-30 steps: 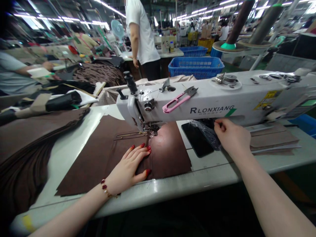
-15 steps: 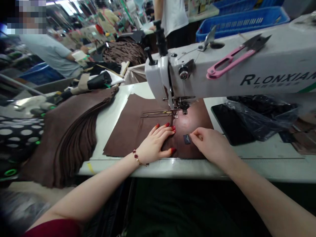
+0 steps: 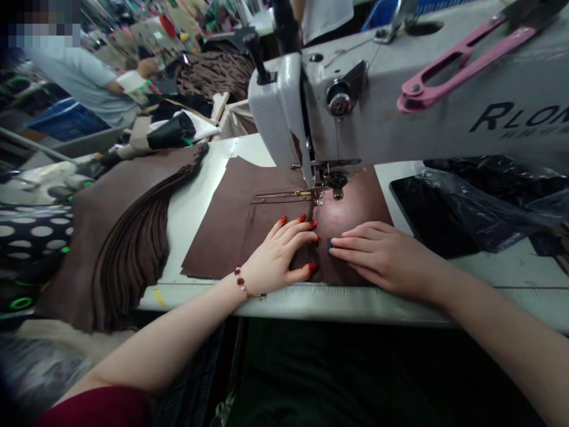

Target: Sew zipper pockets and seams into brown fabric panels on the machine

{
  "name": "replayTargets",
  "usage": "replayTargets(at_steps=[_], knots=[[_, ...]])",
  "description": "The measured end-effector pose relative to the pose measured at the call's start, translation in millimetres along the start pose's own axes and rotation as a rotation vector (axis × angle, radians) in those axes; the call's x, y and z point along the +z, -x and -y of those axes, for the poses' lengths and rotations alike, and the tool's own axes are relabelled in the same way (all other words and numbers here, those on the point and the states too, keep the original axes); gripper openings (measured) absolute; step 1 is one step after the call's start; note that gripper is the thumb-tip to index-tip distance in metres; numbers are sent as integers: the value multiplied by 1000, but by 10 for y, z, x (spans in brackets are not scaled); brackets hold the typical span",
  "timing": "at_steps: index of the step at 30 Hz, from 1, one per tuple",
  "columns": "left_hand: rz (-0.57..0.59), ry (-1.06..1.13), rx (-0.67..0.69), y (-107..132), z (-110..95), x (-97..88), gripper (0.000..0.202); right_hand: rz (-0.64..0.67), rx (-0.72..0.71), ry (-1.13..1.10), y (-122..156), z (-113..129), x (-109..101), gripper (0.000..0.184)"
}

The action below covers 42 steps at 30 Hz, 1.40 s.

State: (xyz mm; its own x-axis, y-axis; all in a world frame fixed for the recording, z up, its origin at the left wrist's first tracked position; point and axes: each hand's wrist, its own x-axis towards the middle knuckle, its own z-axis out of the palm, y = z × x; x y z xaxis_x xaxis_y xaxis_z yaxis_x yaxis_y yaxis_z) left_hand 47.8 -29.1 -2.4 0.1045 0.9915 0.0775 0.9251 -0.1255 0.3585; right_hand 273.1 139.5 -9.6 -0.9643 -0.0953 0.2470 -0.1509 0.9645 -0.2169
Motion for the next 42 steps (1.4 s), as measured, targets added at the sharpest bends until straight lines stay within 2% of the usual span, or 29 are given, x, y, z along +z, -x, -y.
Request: replayTargets(at_steps=[7,10,15,24,33,42], knots=[[19,-1,-3,5,3,-18,54,-34,-10,-79,-157,59,88,50],[19,3,-11,6,6,-22,57,-44,21,-98,-137,54,117,50],[30,-5,-6,6,5,-23,48,-54,35,-113,-92,51,147,51],[25,0,-11,-5,-4,-36,51,-22,42,-78,-79,32,170,48],[27,-20,-2,5,3,-25,44,-40,42,-40,-95,43,126,52],[22,-16,-6,0,-7,-29,37,-18,-33,-24,-131,38,107,56]])
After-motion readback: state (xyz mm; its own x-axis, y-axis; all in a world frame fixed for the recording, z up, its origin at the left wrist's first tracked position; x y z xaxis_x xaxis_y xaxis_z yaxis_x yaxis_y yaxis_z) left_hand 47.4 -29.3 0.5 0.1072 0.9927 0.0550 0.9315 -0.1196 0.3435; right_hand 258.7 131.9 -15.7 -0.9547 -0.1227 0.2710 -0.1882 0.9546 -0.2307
